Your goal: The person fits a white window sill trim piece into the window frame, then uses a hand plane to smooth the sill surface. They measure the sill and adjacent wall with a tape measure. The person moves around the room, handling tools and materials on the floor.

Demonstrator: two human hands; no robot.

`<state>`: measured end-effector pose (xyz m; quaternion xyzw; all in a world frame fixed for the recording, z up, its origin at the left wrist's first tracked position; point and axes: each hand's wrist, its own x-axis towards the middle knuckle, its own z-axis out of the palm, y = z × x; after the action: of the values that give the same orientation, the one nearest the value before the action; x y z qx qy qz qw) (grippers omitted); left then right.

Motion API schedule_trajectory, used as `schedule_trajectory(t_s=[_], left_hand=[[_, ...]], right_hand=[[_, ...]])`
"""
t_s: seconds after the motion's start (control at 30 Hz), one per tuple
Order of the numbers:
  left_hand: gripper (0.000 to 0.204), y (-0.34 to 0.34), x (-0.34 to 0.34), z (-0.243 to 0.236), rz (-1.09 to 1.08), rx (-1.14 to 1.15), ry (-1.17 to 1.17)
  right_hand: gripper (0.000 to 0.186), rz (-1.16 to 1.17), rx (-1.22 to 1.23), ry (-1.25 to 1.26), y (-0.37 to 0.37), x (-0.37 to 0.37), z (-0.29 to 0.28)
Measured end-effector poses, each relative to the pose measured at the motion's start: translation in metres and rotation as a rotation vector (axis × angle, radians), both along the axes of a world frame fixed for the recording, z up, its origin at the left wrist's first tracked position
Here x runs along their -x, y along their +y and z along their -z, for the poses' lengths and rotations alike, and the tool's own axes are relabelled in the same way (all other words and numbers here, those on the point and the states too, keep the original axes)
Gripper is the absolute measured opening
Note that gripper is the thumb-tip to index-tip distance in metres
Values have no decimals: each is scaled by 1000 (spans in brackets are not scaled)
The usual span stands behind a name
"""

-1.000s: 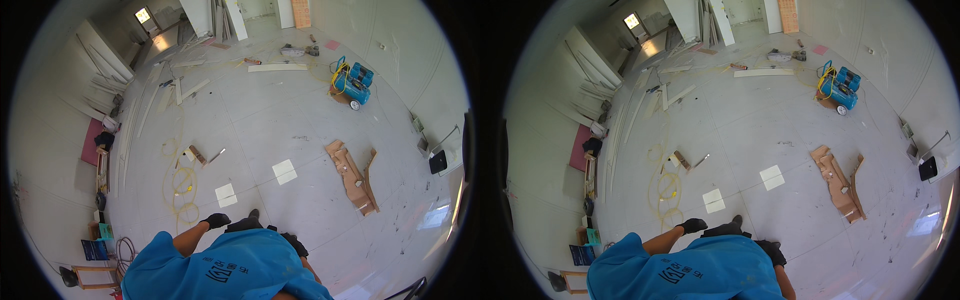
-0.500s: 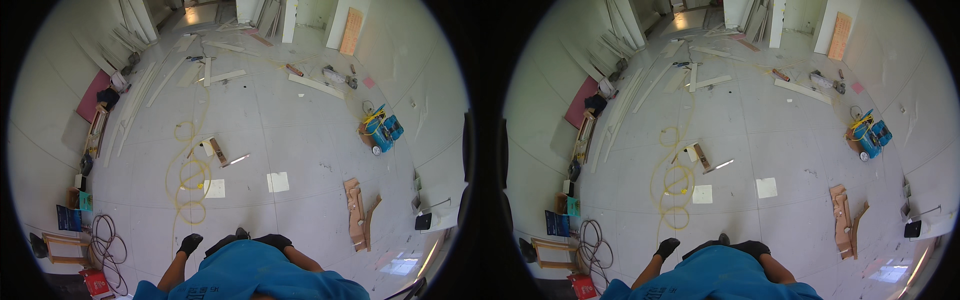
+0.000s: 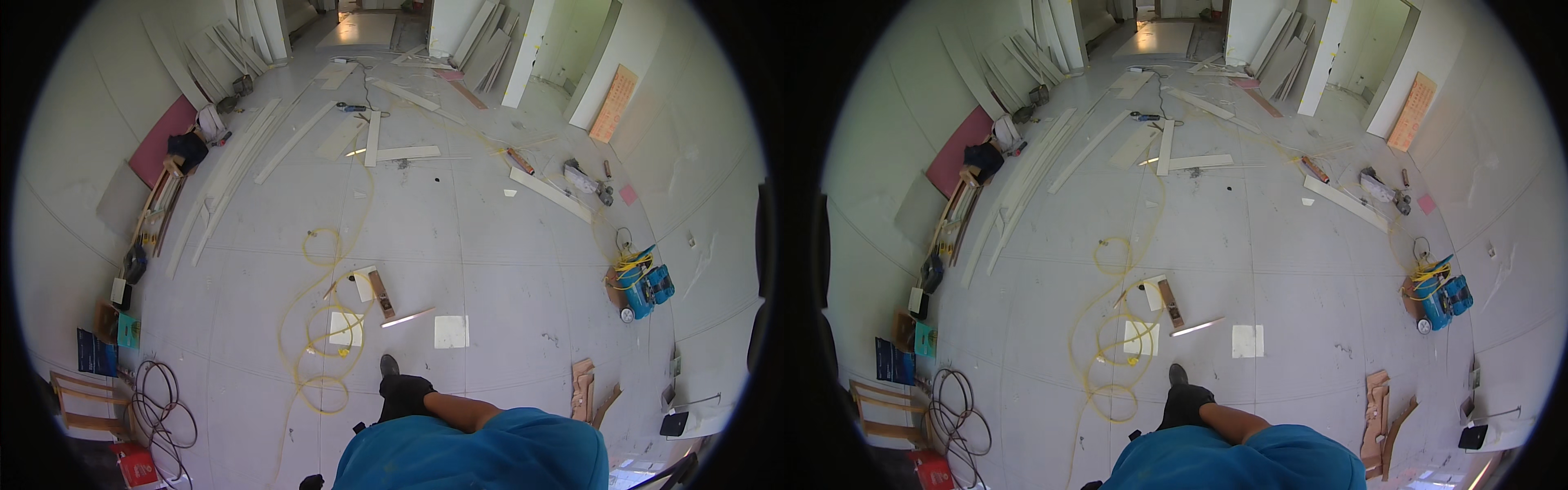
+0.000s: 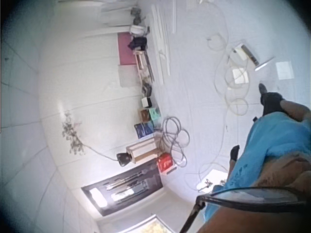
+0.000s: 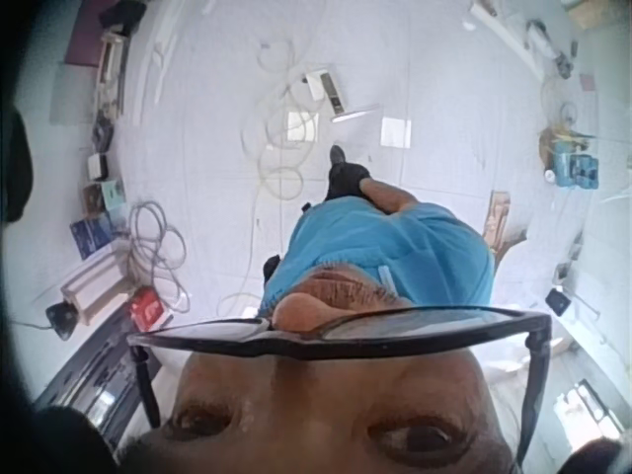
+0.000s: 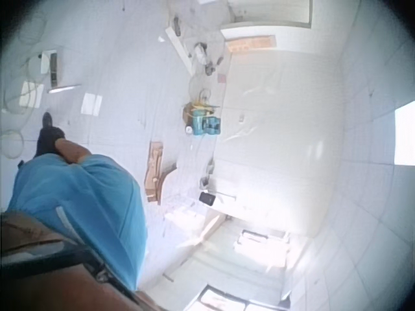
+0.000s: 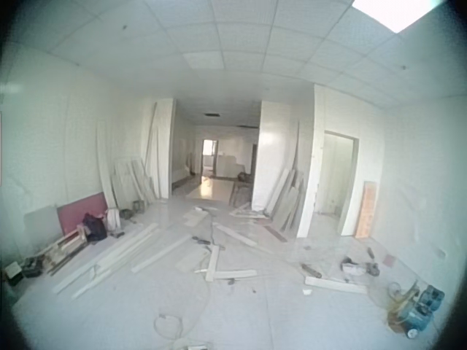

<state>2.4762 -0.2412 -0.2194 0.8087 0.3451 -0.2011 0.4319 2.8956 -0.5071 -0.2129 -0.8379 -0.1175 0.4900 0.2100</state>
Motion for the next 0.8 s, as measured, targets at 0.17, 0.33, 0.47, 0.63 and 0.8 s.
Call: schedule_trajectory(t_s=[0.17,0.33,0.47,0.63,0.8], left_hand=[[18,0,-65,-14,-149,161,17],[17,26,-101,-18,-136,241,-44],[17,92,-97,-20,208,130,-416],[22,191,-147,-38,-287,334,175],[36,247,-209,-64,-197,236,358]], right_hand=[[59,1,69,44,21,-35,8],[59,61,137,81,19,-29,2],[59,158,148,128,23,1,-5],[59,349,134,151,29,46,-16],[59,600,111,180,12,98,-27]])
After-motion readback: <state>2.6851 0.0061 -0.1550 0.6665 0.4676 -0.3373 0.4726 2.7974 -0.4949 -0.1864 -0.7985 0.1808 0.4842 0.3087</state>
